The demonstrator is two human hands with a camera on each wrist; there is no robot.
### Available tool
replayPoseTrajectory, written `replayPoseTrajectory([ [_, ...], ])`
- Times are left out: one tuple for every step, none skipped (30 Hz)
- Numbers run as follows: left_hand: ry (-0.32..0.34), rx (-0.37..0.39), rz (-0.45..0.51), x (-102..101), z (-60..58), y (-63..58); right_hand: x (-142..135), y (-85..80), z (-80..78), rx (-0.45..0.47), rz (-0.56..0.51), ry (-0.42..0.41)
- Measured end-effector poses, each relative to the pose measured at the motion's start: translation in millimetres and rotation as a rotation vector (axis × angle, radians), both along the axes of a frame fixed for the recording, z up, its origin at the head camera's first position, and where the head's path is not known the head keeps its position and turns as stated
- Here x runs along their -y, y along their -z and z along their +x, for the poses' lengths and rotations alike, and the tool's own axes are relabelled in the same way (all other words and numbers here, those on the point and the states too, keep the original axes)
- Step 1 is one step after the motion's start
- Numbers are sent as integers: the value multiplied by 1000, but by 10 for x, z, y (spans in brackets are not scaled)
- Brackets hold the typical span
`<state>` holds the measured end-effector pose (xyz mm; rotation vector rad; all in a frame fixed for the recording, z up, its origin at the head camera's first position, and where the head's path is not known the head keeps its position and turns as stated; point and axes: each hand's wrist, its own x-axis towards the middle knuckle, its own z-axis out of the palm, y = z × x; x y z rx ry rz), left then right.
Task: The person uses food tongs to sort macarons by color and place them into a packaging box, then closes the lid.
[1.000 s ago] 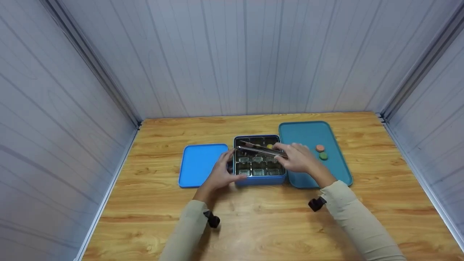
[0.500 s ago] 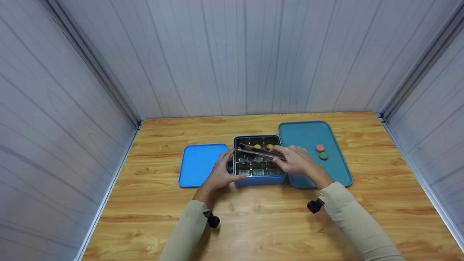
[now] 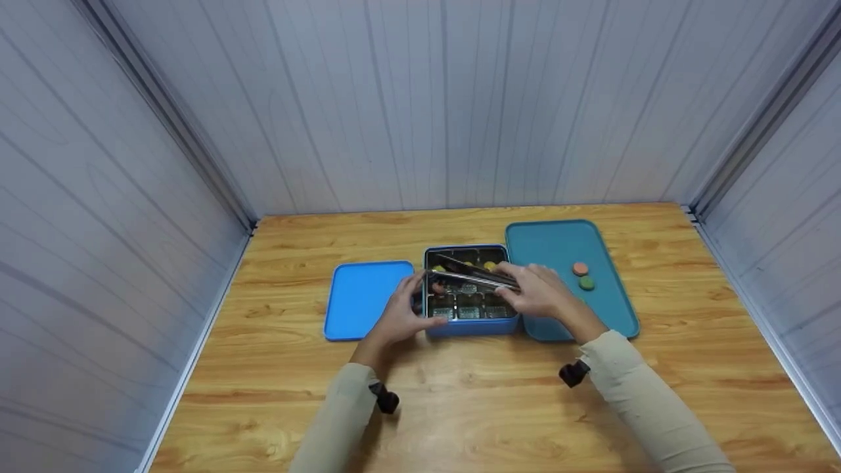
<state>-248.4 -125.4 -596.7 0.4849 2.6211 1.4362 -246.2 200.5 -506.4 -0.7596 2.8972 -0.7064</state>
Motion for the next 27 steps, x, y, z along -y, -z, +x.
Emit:
replayPoseTrajectory([
  [3,10,5,-9,20,-40,-7,-1,1,1,-1,1],
  [1,19,6,-19,31,-65,-16,-2,3,3,-1,3],
  [-1,22,3,-27,40,-79,-27,-4,5,4,-3,5],
  [-3,24,0,-31,47,-89,-39,-5,8,5,-4,5],
  [-5,25,-3,-36,50,-96,-53,-7,11,6,-6,5],
  [-7,25,-5,-39,53,-99,-69,-11,16,7,-9,6],
  [-10,24,-4,-42,54,-101,-88,-14,19,7,-10,6],
  [-12,25,0,-43,52,-101,-108,-16,22,8,-11,8],
  [-13,26,4,-44,47,-99,-129,-20,26,9,-11,10],
  [-16,27,7,-44,40,-97,-151,-23,29,8,-8,12],
  [-18,29,9,-45,34,-96,-175,-27,32,8,-5,14],
  [-20,31,11,-45,28,-94,-197,-32,34,8,-1,17],
  [-23,30,13,-44,24,-94,-218,-37,35,7,4,19],
  [-24,31,13,-44,20,-95,-241,-41,34,3,9,19],
  [-27,30,13,-44,21,-98,-261,-48,34,1,12,19],
  [-29,32,11,-45,24,-104,-282,-56,34,-1,12,20],
  [-30,34,11,-45,25,-107,-303,-63,33,-4,12,20],
  [-32,35,12,-46,27,-110,-324,-71,34,-13,22,24],
  [-33,36,13,-47,32,-110,-347,-78,36,-24,30,27],
  [-32,37,14,-47,37,-110,-371,-83,36,-35,35,29],
  [-32,39,13,-48,39,-109,-394,-88,38,-42,38,31],
  [-29,37,16,-46,41,-106,-419,-90,38,-50,43,34],
  [-27,37,17,-46,41,-102,-443,-92,38,-58,48,37],
  [-25,37,18,-45,44,-103,-467,-96,39,-63,52,43],
  [-22,34,19,-42,45,-102,-491,-97,37,-60,46,46],
  [-19,30,22,-39,43,-105,-515,-98,35,-57,43,48],
  [-19,26,25,-37,39,-108,-539,-101,32,-52,42,51],
])
